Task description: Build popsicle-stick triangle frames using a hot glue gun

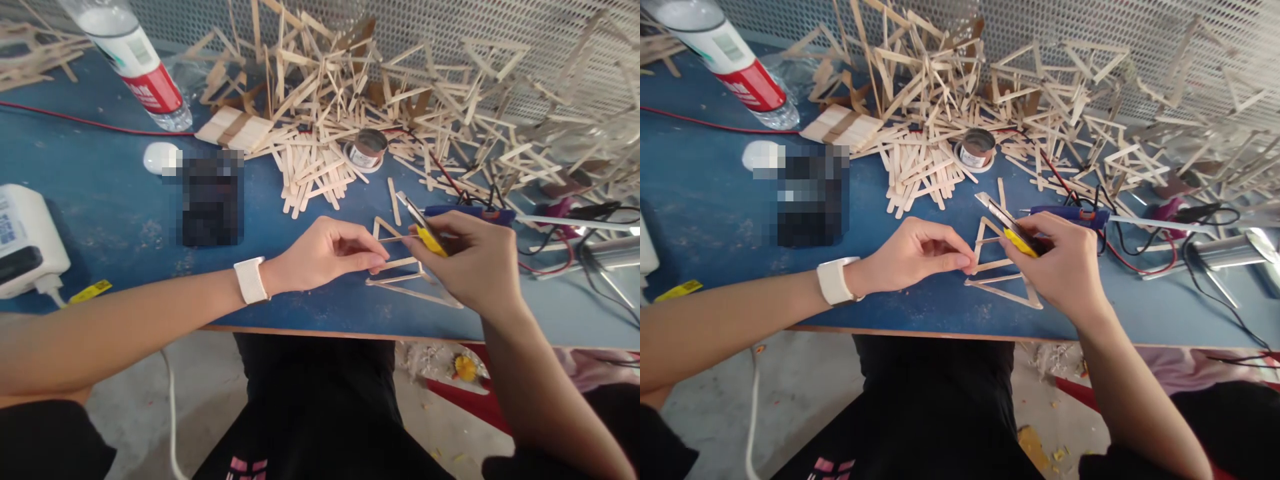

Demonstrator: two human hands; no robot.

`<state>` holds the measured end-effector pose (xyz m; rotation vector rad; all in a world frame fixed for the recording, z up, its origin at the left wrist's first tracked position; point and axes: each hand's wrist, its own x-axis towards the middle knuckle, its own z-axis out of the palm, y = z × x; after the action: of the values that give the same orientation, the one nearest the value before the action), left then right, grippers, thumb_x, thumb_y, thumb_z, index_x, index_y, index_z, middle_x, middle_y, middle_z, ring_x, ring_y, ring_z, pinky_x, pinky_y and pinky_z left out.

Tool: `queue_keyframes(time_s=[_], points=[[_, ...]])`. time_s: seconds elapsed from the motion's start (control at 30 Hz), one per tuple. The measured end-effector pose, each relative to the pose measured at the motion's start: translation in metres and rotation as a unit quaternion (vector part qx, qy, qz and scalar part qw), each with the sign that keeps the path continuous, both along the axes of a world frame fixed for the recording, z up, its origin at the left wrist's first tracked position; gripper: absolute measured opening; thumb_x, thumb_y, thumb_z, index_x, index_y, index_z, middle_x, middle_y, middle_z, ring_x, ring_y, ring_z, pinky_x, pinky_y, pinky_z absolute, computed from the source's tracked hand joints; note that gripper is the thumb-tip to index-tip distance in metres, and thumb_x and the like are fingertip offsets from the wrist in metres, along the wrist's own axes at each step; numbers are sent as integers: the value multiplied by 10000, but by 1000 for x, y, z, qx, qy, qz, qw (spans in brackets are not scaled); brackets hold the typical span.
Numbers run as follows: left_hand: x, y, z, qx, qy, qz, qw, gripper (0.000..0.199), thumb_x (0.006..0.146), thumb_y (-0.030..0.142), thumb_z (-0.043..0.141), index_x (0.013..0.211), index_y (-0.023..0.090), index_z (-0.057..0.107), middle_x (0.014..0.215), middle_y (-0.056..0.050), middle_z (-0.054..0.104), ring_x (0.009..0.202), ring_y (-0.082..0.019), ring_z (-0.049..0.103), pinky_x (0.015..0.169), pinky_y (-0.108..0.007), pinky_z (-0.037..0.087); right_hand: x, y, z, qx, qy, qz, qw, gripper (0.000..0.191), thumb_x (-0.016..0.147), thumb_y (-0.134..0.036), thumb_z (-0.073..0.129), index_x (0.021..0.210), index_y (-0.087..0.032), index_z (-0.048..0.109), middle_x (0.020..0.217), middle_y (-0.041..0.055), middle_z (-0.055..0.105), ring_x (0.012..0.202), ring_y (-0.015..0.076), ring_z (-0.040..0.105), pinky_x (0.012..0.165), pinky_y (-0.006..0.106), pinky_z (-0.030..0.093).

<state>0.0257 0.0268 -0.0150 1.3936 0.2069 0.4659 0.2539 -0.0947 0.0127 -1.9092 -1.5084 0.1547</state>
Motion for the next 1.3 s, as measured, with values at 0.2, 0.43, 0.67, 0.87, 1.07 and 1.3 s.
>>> queue_keyframes(time_s=[0.2, 0.43, 0.67, 0.87, 1.07, 1.3], points=[[-1, -2, -1, 33, -19, 37, 999, 112, 987, 273, 806, 999, 168, 844, 940, -67, 820, 836, -150, 747, 821, -287, 641, 1, 43, 3, -18, 19, 98, 995, 128, 836, -391, 839, 925, -309, 795, 901, -10, 808, 781, 223, 736, 708, 386, 591], [-2, -2, -1, 43, -18, 38, 998, 107, 992, 255, 802, 1002, 155, 838, 930, -62, 815, 819, -133, 740, 820, -270, 645, 3, 78, 17, -4, 58, 225, 972, 163, 824, -376, 894, 922, -292, 795, 1005, 15, 828, 906, 241, 779, 817, 415, 619], [-3, -1, 0, 51, -2, 29, 998, 108, 1001, 270, 781, 1020, 179, 838, 991, -76, 833, 898, -155, 775, 847, -271, 663, 8, 28, 26, 109, 7, 72, 991, 122, 928, -339, 763, 843, -293, 688, 895, 30, 760, 826, 235, 742, 789, 447, 576], [-2, 0, 1, 41, 3, 35, 999, 95, 991, 243, 787, 988, 157, 829, 931, -70, 813, 834, -142, 753, 799, -266, 647, -1, -26, 0, 125, 56, -33, 990, 314, 693, -414, 935, 781, -328, 645, 719, -6, 634, 594, 228, 585, 544, 425, 480], [0, -1, 0, 43, 1, 36, 998, 106, 987, 233, 804, 991, 129, 821, 914, -71, 805, 832, -133, 746, 799, -259, 629, -9, -37, -13, 70, 129, -69, 987, 307, 712, -439, 964, 897, -333, 743, 737, -18, 679, 600, 214, 625, 545, 398, 530], [0, 1, -1, 52, -5, 42, 998, 128, 994, 268, 809, 1006, 142, 828, 962, -74, 829, 881, -136, 768, 822, -241, 629, -11, -17, -3, 95, 77, -122, 985, 222, 790, -430, 917, 734, -311, 737, 734, 32, 713, 609, 237, 639, 566, 426, 519]])
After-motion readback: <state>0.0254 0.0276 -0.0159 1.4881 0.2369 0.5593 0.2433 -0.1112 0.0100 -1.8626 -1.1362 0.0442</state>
